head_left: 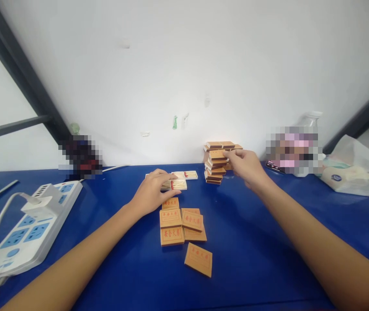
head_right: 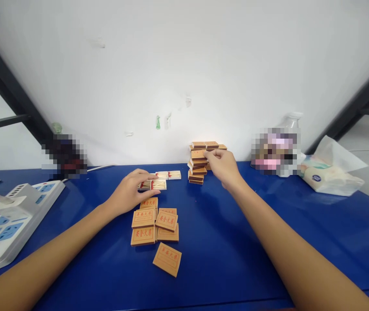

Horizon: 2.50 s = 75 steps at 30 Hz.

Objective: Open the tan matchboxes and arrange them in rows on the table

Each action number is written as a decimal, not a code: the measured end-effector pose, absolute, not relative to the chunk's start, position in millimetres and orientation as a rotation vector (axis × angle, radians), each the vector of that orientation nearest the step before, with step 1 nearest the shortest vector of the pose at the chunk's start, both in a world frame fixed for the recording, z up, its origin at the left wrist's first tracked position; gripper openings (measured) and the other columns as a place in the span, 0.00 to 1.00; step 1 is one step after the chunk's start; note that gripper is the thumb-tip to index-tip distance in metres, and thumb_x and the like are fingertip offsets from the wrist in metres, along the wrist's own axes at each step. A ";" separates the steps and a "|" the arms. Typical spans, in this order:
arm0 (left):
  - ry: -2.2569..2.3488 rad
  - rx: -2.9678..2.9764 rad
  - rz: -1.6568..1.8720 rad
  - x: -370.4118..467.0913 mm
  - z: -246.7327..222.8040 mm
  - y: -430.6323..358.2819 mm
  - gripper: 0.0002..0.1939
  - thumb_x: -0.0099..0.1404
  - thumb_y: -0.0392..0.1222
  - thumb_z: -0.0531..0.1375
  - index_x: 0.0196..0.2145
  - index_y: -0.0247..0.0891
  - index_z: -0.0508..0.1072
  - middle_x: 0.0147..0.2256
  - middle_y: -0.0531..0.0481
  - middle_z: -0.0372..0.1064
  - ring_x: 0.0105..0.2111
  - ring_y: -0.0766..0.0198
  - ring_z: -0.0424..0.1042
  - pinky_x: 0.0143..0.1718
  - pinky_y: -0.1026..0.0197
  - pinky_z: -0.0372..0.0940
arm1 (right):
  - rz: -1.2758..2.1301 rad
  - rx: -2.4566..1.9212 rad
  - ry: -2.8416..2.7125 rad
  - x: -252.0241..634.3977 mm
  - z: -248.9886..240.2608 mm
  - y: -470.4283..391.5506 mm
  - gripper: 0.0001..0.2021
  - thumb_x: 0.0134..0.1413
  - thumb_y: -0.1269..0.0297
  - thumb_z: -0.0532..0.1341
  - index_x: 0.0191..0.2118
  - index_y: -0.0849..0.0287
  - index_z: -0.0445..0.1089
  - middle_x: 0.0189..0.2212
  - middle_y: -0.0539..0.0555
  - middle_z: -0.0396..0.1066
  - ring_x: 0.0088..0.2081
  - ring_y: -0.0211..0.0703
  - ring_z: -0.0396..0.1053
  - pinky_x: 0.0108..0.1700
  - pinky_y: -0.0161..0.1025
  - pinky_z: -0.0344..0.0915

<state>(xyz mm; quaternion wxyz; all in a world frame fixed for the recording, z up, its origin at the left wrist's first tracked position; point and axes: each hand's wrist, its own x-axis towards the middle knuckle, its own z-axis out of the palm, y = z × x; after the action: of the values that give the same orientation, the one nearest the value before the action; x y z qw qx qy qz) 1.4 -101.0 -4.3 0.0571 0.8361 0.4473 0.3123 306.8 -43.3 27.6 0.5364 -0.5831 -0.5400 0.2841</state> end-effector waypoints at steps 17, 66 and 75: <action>1.389 2.594 0.980 10.3 -19.6 -80.1 0.20 0.61 0.50 0.73 0.49 0.42 0.80 0.53 0.46 0.76 0.59 0.47 0.66 0.60 0.42 0.59 | 0.290 -1.442 -1.350 294.7 36.5 -57.8 0.10 0.56 0.55 0.64 0.33 0.57 0.72 0.21 0.47 0.64 0.24 0.39 0.61 0.30 0.39 0.56; 1.304 2.282 1.273 -5.0 22.2 -126.6 0.19 0.61 0.45 0.71 0.50 0.43 0.79 0.45 0.48 0.80 0.41 0.57 0.78 0.45 0.55 0.72 | 1.032 -0.963 -1.563 232.9 20.0 -112.4 0.22 0.57 0.50 0.67 0.52 0.55 0.67 0.37 0.52 0.70 0.32 0.41 0.71 0.26 0.36 0.68; 1.292 2.112 1.296 1.6 14.7 -126.9 0.19 0.59 0.46 0.72 0.48 0.42 0.80 0.43 0.49 0.81 0.39 0.59 0.78 0.42 0.57 0.74 | 1.295 -1.057 -1.375 224.8 19.4 -117.8 0.19 0.56 0.44 0.66 0.41 0.55 0.69 0.20 0.43 0.59 0.19 0.33 0.55 0.18 0.30 0.54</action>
<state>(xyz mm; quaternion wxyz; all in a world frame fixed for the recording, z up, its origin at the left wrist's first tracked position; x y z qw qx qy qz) 1.6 -126.9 14.7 0.1725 0.7444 0.4555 0.4568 224.8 -117.8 19.4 0.4691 -0.4313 -0.5610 0.5284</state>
